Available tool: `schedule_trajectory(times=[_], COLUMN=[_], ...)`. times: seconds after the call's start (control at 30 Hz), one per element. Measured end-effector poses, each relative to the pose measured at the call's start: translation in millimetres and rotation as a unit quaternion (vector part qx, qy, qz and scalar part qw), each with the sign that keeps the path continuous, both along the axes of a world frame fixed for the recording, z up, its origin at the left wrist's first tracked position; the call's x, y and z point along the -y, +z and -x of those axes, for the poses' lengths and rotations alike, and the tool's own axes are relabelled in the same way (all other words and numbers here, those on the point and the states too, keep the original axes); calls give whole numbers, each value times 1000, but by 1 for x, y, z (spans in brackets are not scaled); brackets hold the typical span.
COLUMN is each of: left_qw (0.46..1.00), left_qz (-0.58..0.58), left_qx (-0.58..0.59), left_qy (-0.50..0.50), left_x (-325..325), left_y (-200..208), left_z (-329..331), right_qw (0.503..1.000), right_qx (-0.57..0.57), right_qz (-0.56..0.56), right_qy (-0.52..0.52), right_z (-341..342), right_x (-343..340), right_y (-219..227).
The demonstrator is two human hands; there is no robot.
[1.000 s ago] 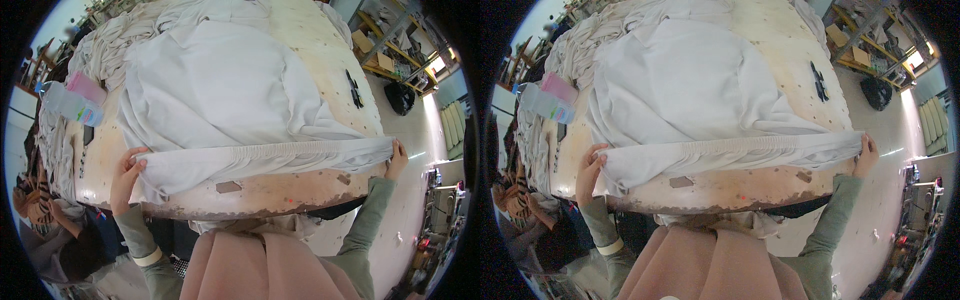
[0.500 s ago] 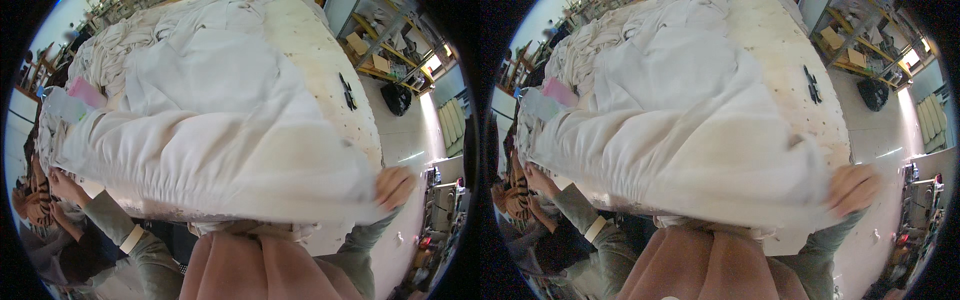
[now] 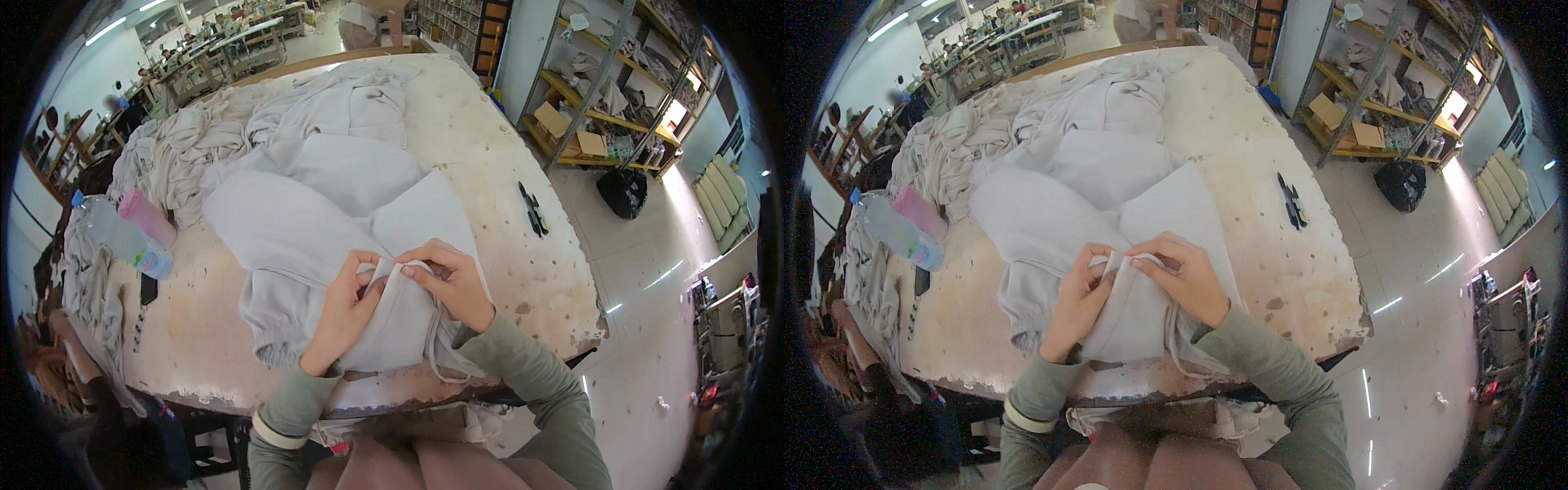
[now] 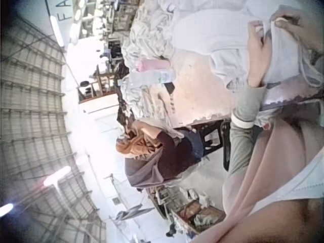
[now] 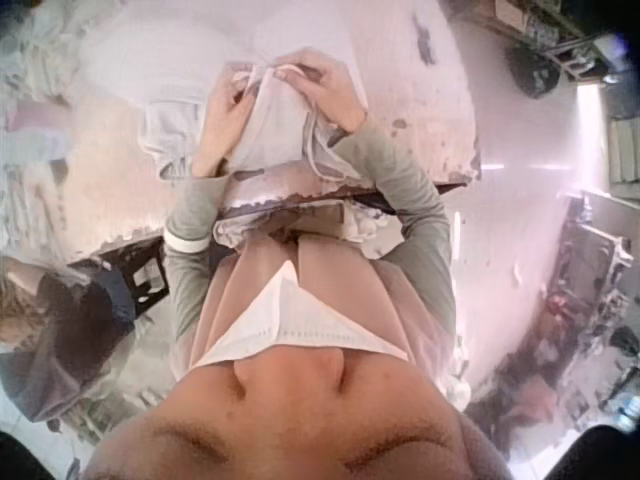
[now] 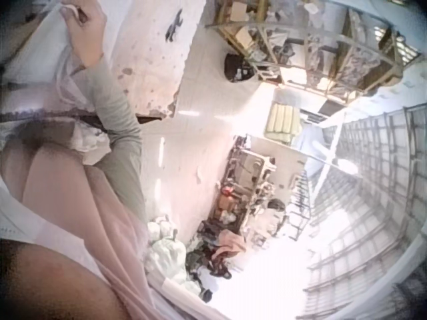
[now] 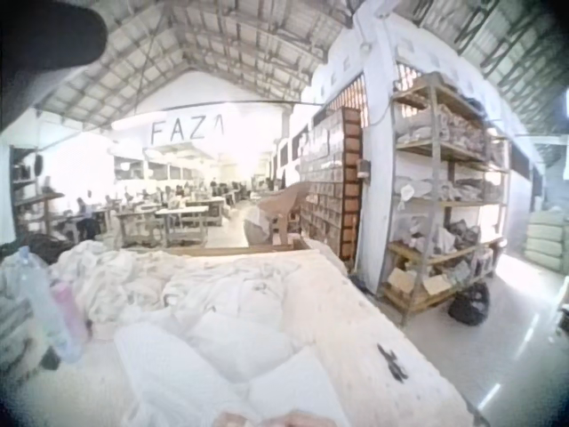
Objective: The person marks a white garment on a table using a pen and a small ruler, then cuts a small piece of thread or elastic with scissors. The person folds and adjusts the garment on the table throughout the clip.
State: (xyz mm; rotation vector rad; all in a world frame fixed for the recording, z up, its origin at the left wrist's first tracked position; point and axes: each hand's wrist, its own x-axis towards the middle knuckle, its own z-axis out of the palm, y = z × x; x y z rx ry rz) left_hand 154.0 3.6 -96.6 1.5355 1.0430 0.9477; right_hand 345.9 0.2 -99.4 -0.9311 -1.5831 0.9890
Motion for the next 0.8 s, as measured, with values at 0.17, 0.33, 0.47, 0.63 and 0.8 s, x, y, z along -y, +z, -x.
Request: schedule_trajectory(times=[0.17,0.33,0.47,0.63,0.8], left_qw=[986,999,996,999,993], left_qz=[97,-14,-86,-32,-81], left_qx=[136,52,8,-25,-76], left_qy=[4,2,8,29,-34], left_x=[-1,0,2,9,12], left_y=[-20,-38,-44,-28,-15], left_z=[-8,-15,-14,-15,-7], right_qw=[995,995,995,993,992], right_qx=[-42,-58,0,-16,-40], right_qz=[84,75,96,115,122], right_qy=[-22,-15,-11,36,-4], right_z=[-5,-7,-8,-15,-21], right_x=[-4,2,0,-4,-6], right_y=[-30,-27,-20,-28,-30])
